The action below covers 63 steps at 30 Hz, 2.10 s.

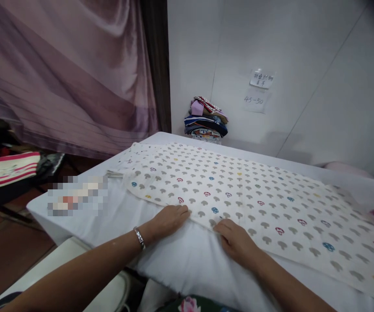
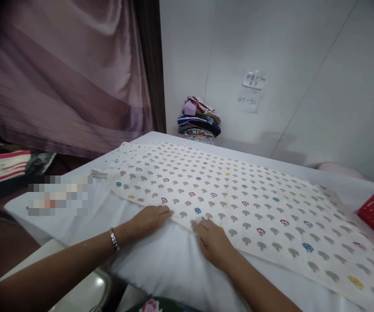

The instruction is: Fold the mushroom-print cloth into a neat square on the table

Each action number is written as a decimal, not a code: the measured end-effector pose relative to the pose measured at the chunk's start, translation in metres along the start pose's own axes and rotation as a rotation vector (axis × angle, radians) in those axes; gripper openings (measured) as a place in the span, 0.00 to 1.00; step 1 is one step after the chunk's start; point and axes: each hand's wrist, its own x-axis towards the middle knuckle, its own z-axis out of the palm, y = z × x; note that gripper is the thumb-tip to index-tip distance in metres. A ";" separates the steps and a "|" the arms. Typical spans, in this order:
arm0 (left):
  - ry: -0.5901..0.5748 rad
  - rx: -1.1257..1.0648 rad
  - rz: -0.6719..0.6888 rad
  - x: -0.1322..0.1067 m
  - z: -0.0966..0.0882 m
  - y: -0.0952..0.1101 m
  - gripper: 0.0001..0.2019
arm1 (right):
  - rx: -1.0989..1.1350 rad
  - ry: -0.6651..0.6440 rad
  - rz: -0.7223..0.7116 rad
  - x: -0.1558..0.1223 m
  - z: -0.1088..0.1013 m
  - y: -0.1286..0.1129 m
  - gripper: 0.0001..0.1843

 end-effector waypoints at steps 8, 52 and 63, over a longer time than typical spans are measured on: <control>0.023 -0.051 -0.093 0.000 0.002 0.007 0.12 | -0.325 -0.073 0.013 0.043 0.008 -0.024 0.16; 0.372 -0.358 -0.814 -0.027 -0.007 -0.008 0.10 | -0.168 -0.078 0.030 0.094 0.029 -0.031 0.10; 0.075 -0.176 -0.488 -0.025 -0.014 -0.022 0.16 | -0.182 -0.063 0.032 0.094 0.030 -0.032 0.10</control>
